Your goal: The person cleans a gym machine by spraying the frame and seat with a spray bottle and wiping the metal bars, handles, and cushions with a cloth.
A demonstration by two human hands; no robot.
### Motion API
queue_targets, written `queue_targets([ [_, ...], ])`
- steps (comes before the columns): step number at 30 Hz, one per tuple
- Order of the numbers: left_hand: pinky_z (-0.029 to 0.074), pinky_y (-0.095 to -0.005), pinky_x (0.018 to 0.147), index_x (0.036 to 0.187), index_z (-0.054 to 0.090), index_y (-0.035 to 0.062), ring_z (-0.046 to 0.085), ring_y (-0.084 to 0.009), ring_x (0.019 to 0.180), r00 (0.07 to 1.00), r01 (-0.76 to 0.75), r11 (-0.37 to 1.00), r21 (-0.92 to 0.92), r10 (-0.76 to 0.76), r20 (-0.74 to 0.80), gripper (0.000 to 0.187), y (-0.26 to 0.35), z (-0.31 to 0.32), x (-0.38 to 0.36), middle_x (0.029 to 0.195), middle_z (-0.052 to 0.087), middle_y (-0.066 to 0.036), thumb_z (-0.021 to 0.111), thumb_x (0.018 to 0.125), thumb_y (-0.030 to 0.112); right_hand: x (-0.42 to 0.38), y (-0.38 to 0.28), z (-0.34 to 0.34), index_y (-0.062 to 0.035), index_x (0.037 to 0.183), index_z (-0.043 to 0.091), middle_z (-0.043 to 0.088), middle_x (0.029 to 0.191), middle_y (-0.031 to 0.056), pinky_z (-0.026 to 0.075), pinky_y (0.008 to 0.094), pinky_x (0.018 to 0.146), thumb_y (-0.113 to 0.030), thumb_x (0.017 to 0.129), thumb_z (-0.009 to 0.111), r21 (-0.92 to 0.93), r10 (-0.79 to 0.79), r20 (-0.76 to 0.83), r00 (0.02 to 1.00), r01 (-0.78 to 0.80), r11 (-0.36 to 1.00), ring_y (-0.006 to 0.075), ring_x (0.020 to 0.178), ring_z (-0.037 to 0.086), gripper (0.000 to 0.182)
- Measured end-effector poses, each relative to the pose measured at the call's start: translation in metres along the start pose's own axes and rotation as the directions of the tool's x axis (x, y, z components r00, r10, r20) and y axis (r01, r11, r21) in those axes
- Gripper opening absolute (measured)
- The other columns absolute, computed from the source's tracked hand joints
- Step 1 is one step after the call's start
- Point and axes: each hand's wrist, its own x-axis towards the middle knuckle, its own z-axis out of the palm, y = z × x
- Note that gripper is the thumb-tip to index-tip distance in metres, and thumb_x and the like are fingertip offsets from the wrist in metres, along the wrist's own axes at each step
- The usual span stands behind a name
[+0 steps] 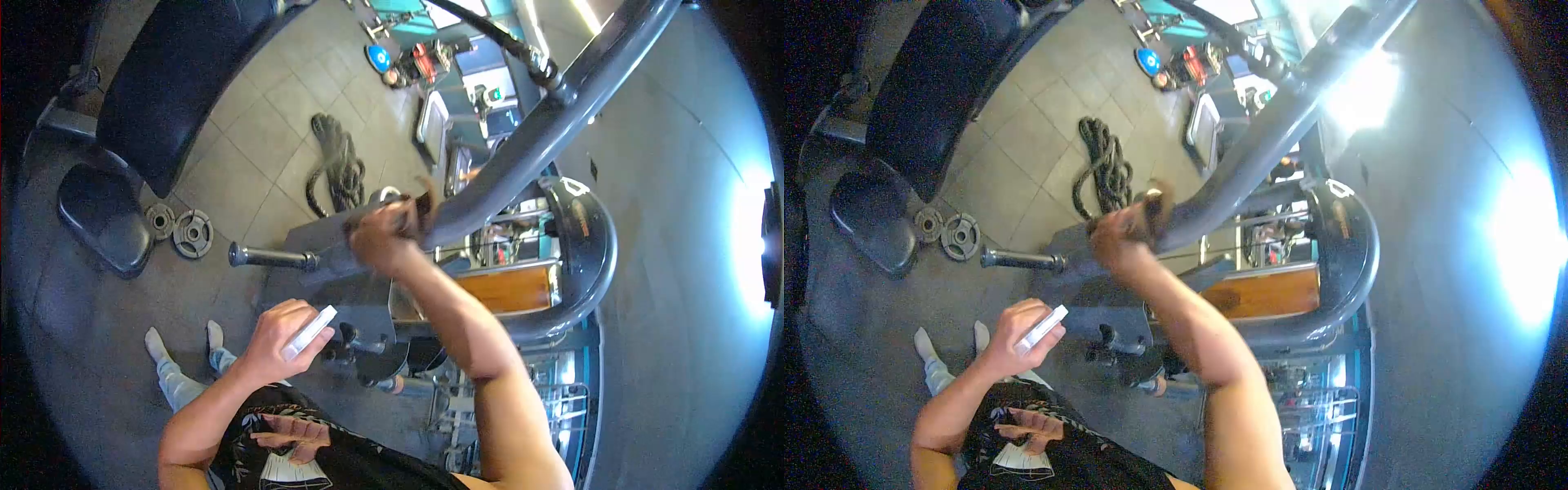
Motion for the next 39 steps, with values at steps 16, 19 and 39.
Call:
queue_targets([
  [16, 0.046, -0.0435, 0.065, 0.08, 0.061, 0.0005, 0.059, -0.0351, 0.071, 0.997, 0.044, 0.997, 0.065, -0.04, -0.07, 0.017, -0.017, -0.02, 0.007, 0.075, 0.061, -0.015, 0.071, 0.082, 0.014, -0.017, 0.215, -0.074, -0.0083, 0.09, 0.074, 0.068, 0.093, 0.0098, 0.039, 0.0454, 0.088, -0.039, 0.087, 0.056, -0.225, 0.44, 0.15, 0.885, -0.403, 0.887, 0.0265, 0.106, 0.055, 0.035],
  [19, 0.046, -0.044, 0.065, 0.081, 0.06, 0.0005, 0.06, -0.0361, 0.072, 1.0, 0.022, 0.998, 0.055, -0.021, -0.021, 0.016, -0.027, -0.006, 0.008, 0.075, 0.06, -0.016, 0.071, 0.082, 0.013, -0.022, 0.205, -0.086, -0.0069, 0.083, 0.072, 0.066, 0.089, 0.0137, 0.04, 0.0464, 0.089, -0.038, 0.084, 0.058, -0.168, 0.353, 0.198, 0.914, -0.323, 0.931, 0.03, 0.099, 0.057, 0.035],
  [39, 0.045, -0.0418, 0.065, 0.081, 0.062, -0.0006, 0.057, -0.0339, 0.069, 0.987, 0.112, 0.991, 0.078, -0.102, -0.123, 0.018, -0.025, -0.047, -0.034, 0.075, 0.059, -0.014, 0.071, 0.083, 0.015, 0.02, -0.043, -0.013, -0.0023, 0.119, 0.064, 0.054, 0.128, 0.0281, 0.029, 0.0723, 0.096, -0.048, 0.092, 0.045, 0.619, -0.158, 0.417, 0.895, -0.153, 0.77, 0.0485, 0.126, 0.043, 0.056],
])
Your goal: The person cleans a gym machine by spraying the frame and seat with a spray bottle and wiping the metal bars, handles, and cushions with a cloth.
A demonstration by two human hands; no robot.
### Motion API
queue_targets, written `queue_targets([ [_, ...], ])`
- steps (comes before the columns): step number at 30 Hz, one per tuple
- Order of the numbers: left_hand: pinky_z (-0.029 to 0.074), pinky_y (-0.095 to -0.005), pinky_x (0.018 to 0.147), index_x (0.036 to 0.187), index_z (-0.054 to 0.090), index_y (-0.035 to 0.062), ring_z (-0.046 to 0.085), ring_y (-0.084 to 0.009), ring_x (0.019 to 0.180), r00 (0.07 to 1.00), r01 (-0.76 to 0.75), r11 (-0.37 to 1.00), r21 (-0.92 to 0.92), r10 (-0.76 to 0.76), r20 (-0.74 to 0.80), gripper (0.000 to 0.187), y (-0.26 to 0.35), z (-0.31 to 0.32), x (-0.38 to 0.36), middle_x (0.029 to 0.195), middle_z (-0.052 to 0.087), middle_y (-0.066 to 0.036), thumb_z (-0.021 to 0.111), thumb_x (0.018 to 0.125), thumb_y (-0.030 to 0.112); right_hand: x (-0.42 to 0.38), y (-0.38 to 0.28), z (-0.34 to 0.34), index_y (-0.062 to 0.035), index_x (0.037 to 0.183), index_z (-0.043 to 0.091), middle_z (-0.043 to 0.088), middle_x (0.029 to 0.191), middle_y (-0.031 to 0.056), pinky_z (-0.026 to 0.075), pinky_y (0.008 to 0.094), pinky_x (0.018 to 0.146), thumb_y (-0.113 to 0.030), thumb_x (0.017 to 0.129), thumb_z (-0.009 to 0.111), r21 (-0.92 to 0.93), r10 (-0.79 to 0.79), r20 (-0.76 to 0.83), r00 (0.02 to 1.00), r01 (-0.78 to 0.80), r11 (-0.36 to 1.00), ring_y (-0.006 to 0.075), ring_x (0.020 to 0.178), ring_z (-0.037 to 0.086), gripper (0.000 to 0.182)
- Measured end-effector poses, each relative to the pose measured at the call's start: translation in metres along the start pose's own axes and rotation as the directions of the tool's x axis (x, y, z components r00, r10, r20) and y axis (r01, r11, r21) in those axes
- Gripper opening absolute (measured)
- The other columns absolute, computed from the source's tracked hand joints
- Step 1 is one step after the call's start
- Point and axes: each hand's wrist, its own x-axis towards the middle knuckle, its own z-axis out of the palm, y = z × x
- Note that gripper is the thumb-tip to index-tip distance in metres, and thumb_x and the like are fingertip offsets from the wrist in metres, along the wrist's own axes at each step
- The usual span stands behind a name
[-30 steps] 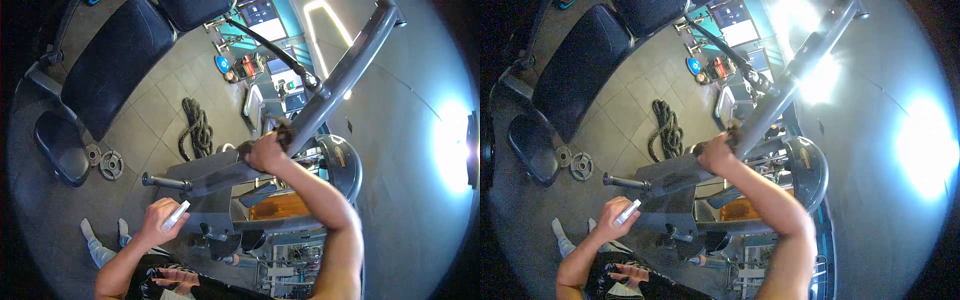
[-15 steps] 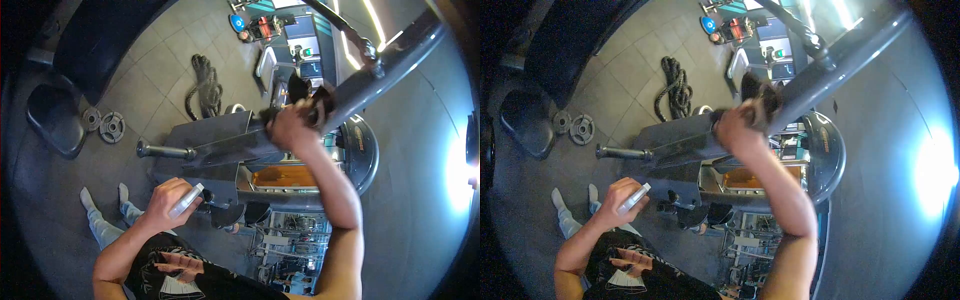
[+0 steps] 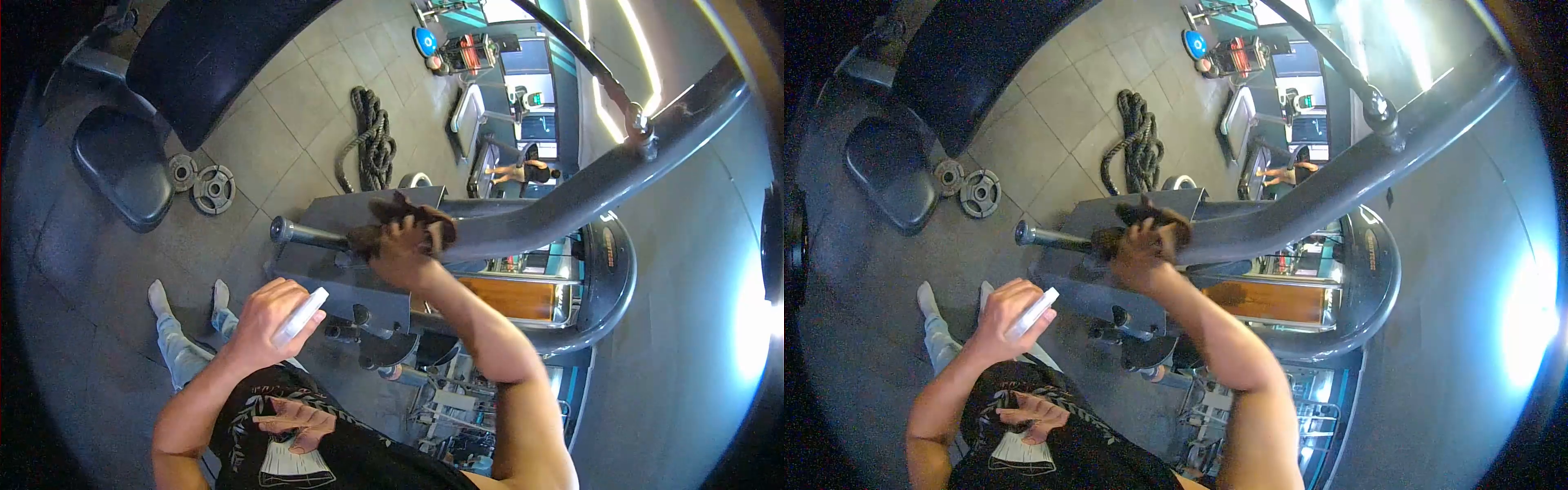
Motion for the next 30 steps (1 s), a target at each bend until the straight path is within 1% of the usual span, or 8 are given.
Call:
queue_targets([
  [2, 0.045, -0.0416, 0.065, 0.081, 0.062, -0.0004, 0.057, -0.0338, 0.07, 0.999, -0.01, 1.0, 0.013, 0.01, 0.033, 0.018, 0.0, 0.005, 0.006, 0.076, 0.059, -0.014, 0.071, 0.082, 0.015, -0.031, 0.027, 0.011, -0.0026, 0.123, 0.062, 0.05, 0.135, 0.0263, 0.03, 0.0692, 0.099, -0.053, 0.092, 0.045, -0.153, -0.036, -0.267, 0.963, -0.005, 0.988, 0.0468, 0.133, 0.035, 0.062],
  [6, 0.047, -0.0419, 0.065, 0.082, 0.062, -0.0001, 0.058, -0.0339, 0.071, 0.994, -0.073, 0.997, 0.001, 0.073, 0.085, 0.018, 0.0, 0.022, 0.018, 0.077, 0.061, -0.014, 0.071, 0.082, 0.015, -0.074, 0.077, -0.107, 0.002, 0.128, 0.059, 0.05, 0.136, 0.0231, 0.03, 0.0591, 0.106, -0.056, 0.089, 0.049, -0.13, 0.349, 0.142, 0.926, -0.332, 0.934, 0.0457, 0.138, 0.031, 0.071],
  [11, 0.048, -0.0424, 0.065, 0.084, 0.063, 0.001, 0.059, -0.0336, 0.072, 0.989, -0.123, 0.991, -0.048, 0.126, 0.08, 0.017, 0.005, 0.046, 0.032, 0.078, 0.062, -0.014, 0.072, 0.081, 0.015, -0.118, 0.1, -0.147, -0.0019, 0.124, 0.064, 0.055, 0.137, 0.0194, 0.025, 0.0538, 0.111, -0.049, 0.085, 0.057, -0.443, 0.244, -0.183, 0.952, -0.301, 0.844, 0.0384, 0.136, 0.038, 0.062],
  [18, 0.046, -0.0422, 0.066, 0.082, 0.06, -0.0007, 0.057, -0.0358, 0.07, 0.992, -0.077, 0.993, -0.085, 0.085, 0.089, 0.017, 0.005, 0.051, 0.025, 0.076, 0.059, -0.015, 0.071, 0.08, 0.012, -0.068, 0.069, -0.069, -0.0047, 0.103, 0.073, 0.059, 0.126, 0.0236, 0.031, 0.0609, 0.103, -0.052, 0.088, 0.051, -0.351, 0.392, -0.259, 0.883, -0.464, 0.813, 0.0398, 0.13, 0.041, 0.054],
  [21, 0.046, -0.0422, 0.067, 0.081, 0.06, -0.0015, 0.057, -0.0356, 0.07, 0.994, -0.045, 0.997, -0.063, 0.051, 0.097, 0.017, 0.006, 0.045, 0.019, 0.075, 0.059, -0.016, 0.071, 0.08, 0.012, -0.031, 0.053, -0.05, -0.0058, 0.1, 0.071, 0.065, 0.109, 0.0225, 0.039, 0.0622, 0.092, -0.044, 0.086, 0.056, -0.363, 0.1, 0.026, 0.995, -0.084, 0.928, 0.0413, 0.11, 0.057, 0.044],
  [23, 0.046, -0.0424, 0.066, 0.081, 0.06, -0.0017, 0.058, -0.0354, 0.07, 0.995, -0.043, 0.998, -0.052, 0.047, 0.088, 0.017, 0.006, 0.039, 0.014, 0.076, 0.059, -0.016, 0.07, 0.081, 0.012, 0.001, 0.033, -0.025, -0.0034, 0.105, 0.071, 0.067, 0.102, 0.0229, 0.042, 0.062, 0.091, -0.036, 0.086, 0.056, -0.068, -0.046, 0.097, 0.994, 0.052, 0.996, 0.0421, 0.101, 0.061, 0.04],
  [26, 0.045, -0.0428, 0.065, 0.08, 0.06, -0.0017, 0.058, -0.0353, 0.07, 0.996, -0.068, 0.996, -0.06, 0.071, 0.049, 0.018, 0.007, 0.04, 0.014, 0.076, 0.06, -0.016, 0.07, 0.082, 0.014, 0.028, -0.009, -0.022, -0.0139, 0.081, 0.074, 0.07, 0.082, 0.0106, 0.045, 0.0583, 0.076, -0.041, 0.087, 0.05, -0.075, -0.044, 0.098, 0.994, 0.052, 0.996, 0.0362, 0.08, 0.066, 0.036],
  [30, 0.045, -0.0428, 0.064, 0.079, 0.06, -0.0013, 0.058, -0.0354, 0.068, 0.998, -0.042, 0.998, -0.04, 0.044, 0.042, 0.019, 0.01, 0.038, 0.013, 0.075, 0.06, -0.016, 0.069, 0.083, 0.015, 0.02, -0.031, -0.001, -0.0107, 0.096, 0.074, 0.069, 0.088, 0.0156, 0.043, 0.0593, 0.083, -0.049, 0.086, 0.05, -0.242, -0.034, -0.105, 0.994, 0.008, 0.97, 0.0392, 0.083, 0.064, 0.046],
])
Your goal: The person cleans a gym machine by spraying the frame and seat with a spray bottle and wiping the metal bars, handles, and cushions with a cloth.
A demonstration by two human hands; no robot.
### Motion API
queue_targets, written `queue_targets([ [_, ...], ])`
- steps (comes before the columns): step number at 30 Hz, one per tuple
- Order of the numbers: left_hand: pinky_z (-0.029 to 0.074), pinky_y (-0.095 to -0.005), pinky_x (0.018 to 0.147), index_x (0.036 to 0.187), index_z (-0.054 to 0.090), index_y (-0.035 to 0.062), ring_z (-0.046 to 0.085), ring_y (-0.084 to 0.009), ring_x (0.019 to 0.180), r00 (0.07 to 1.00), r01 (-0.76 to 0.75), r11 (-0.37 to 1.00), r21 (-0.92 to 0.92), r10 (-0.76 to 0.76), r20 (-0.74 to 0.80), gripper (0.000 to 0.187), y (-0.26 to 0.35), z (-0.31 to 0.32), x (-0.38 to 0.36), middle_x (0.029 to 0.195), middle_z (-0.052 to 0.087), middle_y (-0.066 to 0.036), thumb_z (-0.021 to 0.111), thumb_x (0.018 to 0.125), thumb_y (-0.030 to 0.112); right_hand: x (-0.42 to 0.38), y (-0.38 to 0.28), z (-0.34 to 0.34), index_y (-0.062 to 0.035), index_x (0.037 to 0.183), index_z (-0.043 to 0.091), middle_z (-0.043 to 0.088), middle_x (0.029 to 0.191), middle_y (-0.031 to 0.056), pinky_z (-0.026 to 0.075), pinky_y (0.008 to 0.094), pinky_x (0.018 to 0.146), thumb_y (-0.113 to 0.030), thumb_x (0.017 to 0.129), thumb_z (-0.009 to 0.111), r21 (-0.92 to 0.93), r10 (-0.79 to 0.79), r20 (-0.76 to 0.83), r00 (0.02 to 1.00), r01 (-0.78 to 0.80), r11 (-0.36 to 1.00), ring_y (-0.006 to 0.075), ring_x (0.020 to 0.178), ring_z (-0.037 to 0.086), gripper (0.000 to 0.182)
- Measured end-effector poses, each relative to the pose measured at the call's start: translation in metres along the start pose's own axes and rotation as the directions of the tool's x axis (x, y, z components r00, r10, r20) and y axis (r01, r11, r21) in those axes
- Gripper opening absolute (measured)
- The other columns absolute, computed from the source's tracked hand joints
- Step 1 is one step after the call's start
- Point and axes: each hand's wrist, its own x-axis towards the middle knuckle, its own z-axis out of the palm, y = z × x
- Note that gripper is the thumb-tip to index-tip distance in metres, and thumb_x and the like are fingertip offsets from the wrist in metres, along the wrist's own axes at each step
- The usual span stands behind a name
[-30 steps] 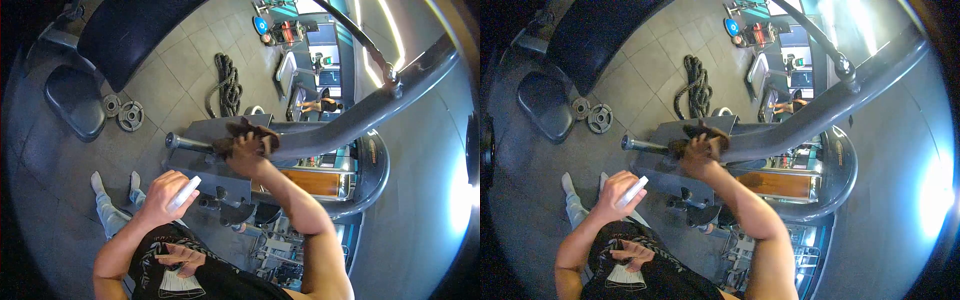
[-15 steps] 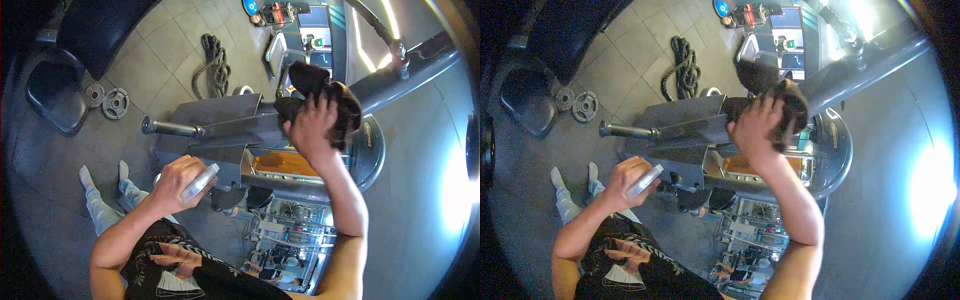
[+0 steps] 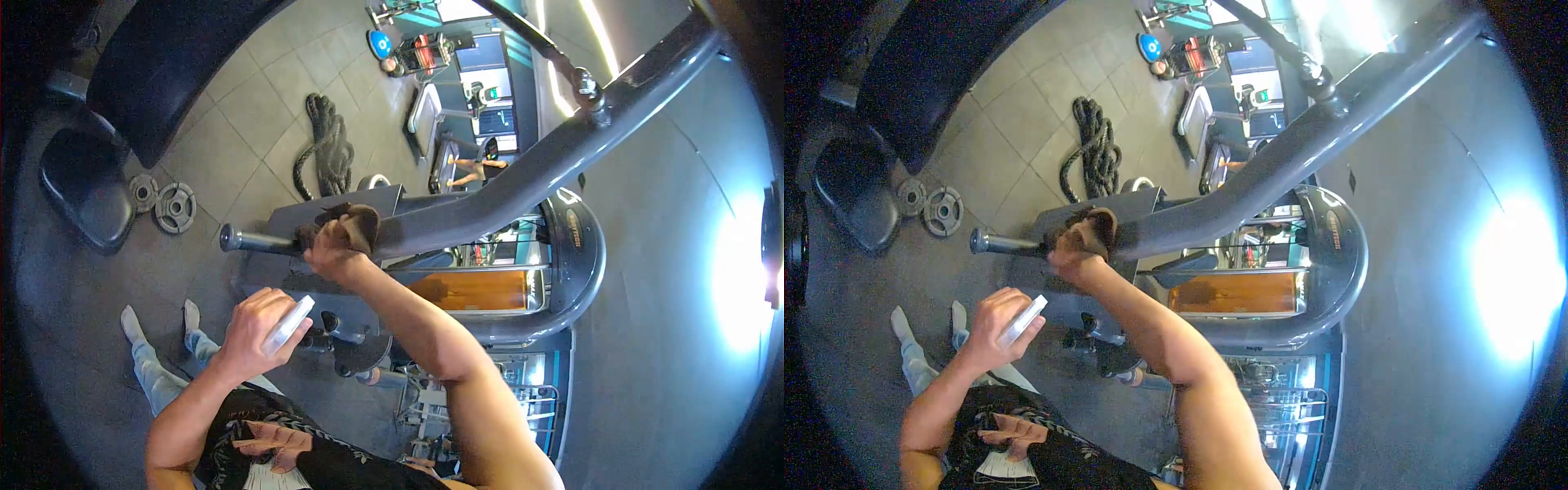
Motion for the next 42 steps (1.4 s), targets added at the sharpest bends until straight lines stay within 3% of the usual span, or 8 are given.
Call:
queue_targets([
  [6, 0.046, -0.0428, 0.064, 0.079, 0.061, -0.0004, 0.058, -0.0346, 0.067, 0.999, -0.04, 0.999, -0.018, 0.04, 0.016, 0.018, -0.001, 0.004, 0.005, 0.074, 0.06, -0.015, 0.07, 0.083, 0.014, -0.042, 0.099, -0.02, 0.002, 0.108, 0.068, 0.066, 0.104, 0.0196, 0.037, 0.0577, 0.092, -0.057, 0.092, 0.042, 0.052, 0.158, 0.198, 0.967, -0.172, 0.984, 0.0351, 0.102, 0.057, 0.066],
  [12, 0.046, -0.0428, 0.064, 0.082, 0.062, 0.0003, 0.058, -0.0341, 0.07, 0.995, -0.093, 0.996, 0.013, 0.092, 0.049, 0.016, 0.005, 0.014, 0.018, 0.075, 0.059, -0.014, 0.072, 0.081, 0.013, -0.114, 0.191, -0.134, 0.0024, 0.114, 0.066, 0.065, 0.118, 0.0191, 0.036, 0.053, 0.098, -0.056, 0.087, 0.053, -0.578, 0.401, -0.172, 0.9, -0.422, 0.698, 0.0364, 0.124, 0.051, 0.066],
  [16, 0.046, -0.043, 0.064, 0.083, 0.062, 0.0006, 0.058, -0.0344, 0.071, 0.996, -0.049, 0.999, 0.021, 0.047, 0.074, 0.016, 0.005, 0.017, 0.023, 0.077, 0.06, -0.014, 0.072, 0.08, 0.013, -0.133, 0.211, -0.194, -0.0006, 0.115, 0.065, 0.062, 0.121, 0.014, 0.041, 0.0472, 0.094, -0.047, 0.087, 0.058, -0.396, 0.467, -0.212, 0.858, -0.513, 0.762, 0.0346, 0.121, 0.052, 0.055],
  [17, 0.046, -0.043, 0.064, 0.083, 0.062, 0.0007, 0.058, -0.0344, 0.071, 0.995, -0.042, 0.999, 0.03, 0.039, 0.089, 0.016, 0.003, 0.017, 0.024, 0.077, 0.06, -0.014, 0.072, 0.08, 0.013, -0.134, 0.219, -0.176, -0.0073, 0.088, 0.07, 0.061, 0.088, 0.0072, 0.042, 0.0398, 0.077, -0.045, 0.083, 0.064, -0.437, 0.279, -0.46, 0.843, -0.488, 0.756, 0.0247, 0.096, 0.054, 0.038],
  [23, 0.046, -0.0419, 0.065, 0.079, 0.06, -0.0015, 0.059, -0.0349, 0.07, 0.997, 0.017, 1.0, 0.011, -0.018, 0.072, 0.015, 0.0, 0.01, 0.014, 0.078, 0.061, -0.016, 0.07, 0.082, 0.01, -0.089, 0.159, -0.082, -0.0031, 0.089, 0.071, 0.067, 0.104, 0.0167, 0.036, 0.0544, 0.103, -0.048, 0.086, 0.057, -0.19, 0.433, -0.617, 0.657, -0.658, 0.728, 0.0367, 0.109, 0.056, 0.047],
  [25, 0.045, -0.0418, 0.064, 0.08, 0.061, -0.0017, 0.059, -0.0343, 0.069, 0.995, 0.052, 0.997, 0.049, -0.056, 0.085, 0.015, 0.001, -0.003, 0.01, 0.077, 0.061, -0.016, 0.069, 0.082, 0.01, -0.07, 0.121, -0.07, -0.0045, 0.083, 0.071, 0.067, 0.091, 0.0166, 0.041, 0.0554, 0.092, -0.048, 0.083, 0.055, 0.077, 0.505, -0.181, 0.844, -0.5, 0.862, 0.036, 0.099, 0.057, 0.046],
  [31, 0.045, -0.0414, 0.064, 0.08, 0.06, -0.002, 0.057, -0.0343, 0.068, 0.991, 0.099, 0.985, 0.143, -0.111, 0.075, 0.014, 0.0, -0.031, -0.001, 0.075, 0.06, -0.016, 0.068, 0.082, 0.009, -0.022, 0.037, 0.022, -0.008, 0.081, 0.065, 0.064, 0.089, 0.0136, 0.04, 0.0526, 0.093, -0.039, 0.083, 0.059, 0.36, 0.405, -0.527, 0.747, -0.236, 0.903, 0.0338, 0.1, 0.058, 0.032],
  [42, 0.046, -0.0419, 0.066, 0.08, 0.061, -0.0012, 0.057, -0.0359, 0.069, 0.976, 0.17, 0.932, 0.321, -0.203, 0.074, 0.013, 0.004, -0.065, -0.017, 0.075, 0.059, -0.016, 0.07, 0.081, 0.009, 0.063, -0.079, -0.075, 0.0019, 0.079, 0.066, 0.065, 0.081, 0.0262, 0.05, 0.0521, 0.073, -0.037, 0.089, 0.057, 0.996, 0.713, 0.084, 0.697, -0.071, -0.048, 0.0428, 0.08, 0.064, 0.041],
])
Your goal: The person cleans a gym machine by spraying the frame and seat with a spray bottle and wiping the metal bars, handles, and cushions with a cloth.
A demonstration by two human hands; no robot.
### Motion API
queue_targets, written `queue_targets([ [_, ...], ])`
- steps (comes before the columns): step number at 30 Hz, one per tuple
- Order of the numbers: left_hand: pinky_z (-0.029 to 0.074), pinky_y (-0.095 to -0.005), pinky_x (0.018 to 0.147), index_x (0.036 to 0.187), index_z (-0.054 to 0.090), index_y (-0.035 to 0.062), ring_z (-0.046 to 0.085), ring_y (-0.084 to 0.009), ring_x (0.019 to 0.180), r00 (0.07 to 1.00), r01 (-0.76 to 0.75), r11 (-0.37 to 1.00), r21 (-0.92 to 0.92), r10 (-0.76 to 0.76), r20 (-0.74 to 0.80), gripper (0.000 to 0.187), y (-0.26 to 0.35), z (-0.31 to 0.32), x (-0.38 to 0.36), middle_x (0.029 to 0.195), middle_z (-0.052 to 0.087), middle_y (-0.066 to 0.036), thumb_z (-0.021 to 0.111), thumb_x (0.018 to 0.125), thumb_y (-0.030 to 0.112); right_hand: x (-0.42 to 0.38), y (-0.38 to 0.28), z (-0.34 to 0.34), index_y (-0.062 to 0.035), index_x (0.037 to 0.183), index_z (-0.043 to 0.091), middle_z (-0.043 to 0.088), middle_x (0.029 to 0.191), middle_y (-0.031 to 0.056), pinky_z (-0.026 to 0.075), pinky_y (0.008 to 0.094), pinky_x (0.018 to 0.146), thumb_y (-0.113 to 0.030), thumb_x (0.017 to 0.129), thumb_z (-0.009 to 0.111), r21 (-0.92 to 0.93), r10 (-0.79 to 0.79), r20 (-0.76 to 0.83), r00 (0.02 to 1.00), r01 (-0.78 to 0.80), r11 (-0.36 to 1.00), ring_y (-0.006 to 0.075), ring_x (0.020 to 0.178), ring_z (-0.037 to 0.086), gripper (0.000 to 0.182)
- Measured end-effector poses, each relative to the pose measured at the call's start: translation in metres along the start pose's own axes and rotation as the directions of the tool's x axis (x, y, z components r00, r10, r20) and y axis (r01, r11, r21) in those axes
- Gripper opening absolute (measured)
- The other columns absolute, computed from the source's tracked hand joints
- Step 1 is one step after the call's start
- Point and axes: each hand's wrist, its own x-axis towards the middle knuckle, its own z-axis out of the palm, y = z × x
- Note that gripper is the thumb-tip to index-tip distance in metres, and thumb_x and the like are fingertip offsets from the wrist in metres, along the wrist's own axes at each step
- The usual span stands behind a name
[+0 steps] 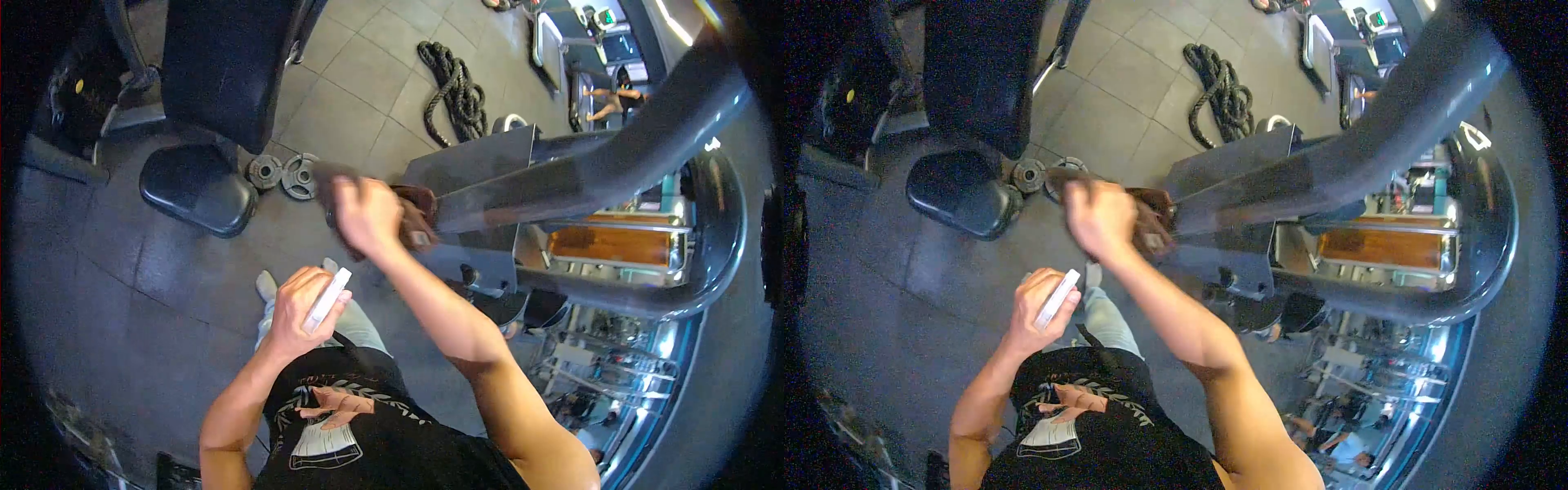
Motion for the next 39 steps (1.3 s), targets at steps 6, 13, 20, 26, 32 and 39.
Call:
queue_targets([
  [6, 0.047, -0.0417, 0.066, 0.082, 0.062, -0.0022, 0.06, -0.035, 0.07, 0.994, 0.104, 0.99, 0.093, -0.106, 0.018, 0.01, 0.012, -0.018, -0.023, 0.077, 0.061, -0.016, 0.066, 0.084, 0.007, -0.016, -0.012, 0.026, -0.0007, 0.091, 0.069, 0.067, 0.09, 0.0169, 0.051, 0.0462, 0.08, -0.035, 0.077, 0.068, 0.204, -0.508, -0.175, 0.843, 0.536, 0.819, 0.0341, 0.091, 0.064, 0.037],
  [13, 0.049, -0.0404, 0.068, 0.081, 0.062, -0.0022, 0.062, -0.0327, 0.072, 0.987, 0.151, 0.98, 0.13, -0.155, 0.028, 0.011, 0.016, -0.023, -0.04, 0.079, 0.063, -0.015, 0.064, 0.085, 0.008, 0.015, 0.051, -0.025, -0.001, 0.085, 0.071, 0.069, 0.08, 0.0196, 0.054, 0.0476, 0.072, -0.055, 0.084, 0.057, -0.111, -0.289, 0.253, 0.923, 0.324, 0.939, 0.0371, 0.077, 0.068, 0.055],
  [20, 0.05, -0.0391, 0.07, 0.084, 0.064, -0.0027, 0.063, -0.0305, 0.074, 0.982, 0.182, 0.957, 0.227, -0.187, -0.001, 0.011, 0.028, -0.019, -0.06, 0.08, 0.065, -0.015, 0.063, 0.086, 0.008, 0.042, 0.035, 0.005, 0.0001, 0.08, 0.072, 0.069, 0.077, 0.0177, 0.053, 0.0461, 0.074, -0.047, 0.088, 0.057, -0.13, -0.121, 0.038, 0.992, 0.125, 0.984, 0.0363, 0.079, 0.069, 0.05],
  [26, 0.051, -0.0373, 0.068, 0.086, 0.064, -0.0027, 0.064, -0.0291, 0.072, 0.961, 0.277, 0.909, 0.311, -0.257, -0.103, 0.012, 0.042, -0.001, -0.072, 0.082, 0.065, -0.016, 0.063, 0.088, 0.009, -0.03, 0.066, 0.027, -0.0006, 0.104, 0.066, 0.064, 0.115, 0.015, 0.04, 0.0522, 0.099, -0.029, 0.066, 0.078, 0.091, -0.445, -0.468, 0.764, 0.542, 0.835, 0.037, 0.125, 0.052, 0.049],
  [32, 0.051, -0.0375, 0.068, 0.084, 0.065, -0.0019, 0.065, -0.03, 0.073, 0.979, 0.196, 0.91, 0.366, -0.165, -0.116, 0.012, 0.067, 0.037, -0.059, 0.081, 0.067, -0.015, 0.064, 0.087, 0.01, -0.091, 0.134, 0.047, 0.0, 0.122, 0.06, 0.052, 0.14, 0.0121, 0.034, 0.0496, 0.11, -0.02, 0.059, 0.084, 0.305, -0.52, -0.265, 0.812, 0.582, 0.753, 0.0324, 0.138, 0.041, 0.071],
  [39, 0.049, -0.0341, 0.064, 0.085, 0.065, -0.0026, 0.061, -0.0237, 0.069, 0.979, -0.101, 0.876, 0.472, 0.171, -0.108, 0.017, 0.116, 0.094, 0.002, 0.077, 0.064, -0.012, 0.058, 0.09, 0.013, -0.147, 0.255, 0.066, 0.0107, 0.076, 0.062, 0.058, 0.063, 0.0102, 0.044, 0.0414, 0.06, -0.05, 0.099, 0.047, 0.716, 0.624, 0.247, 0.742, -0.573, 0.399, 0.0151, 0.068, 0.052, 0.066],
])
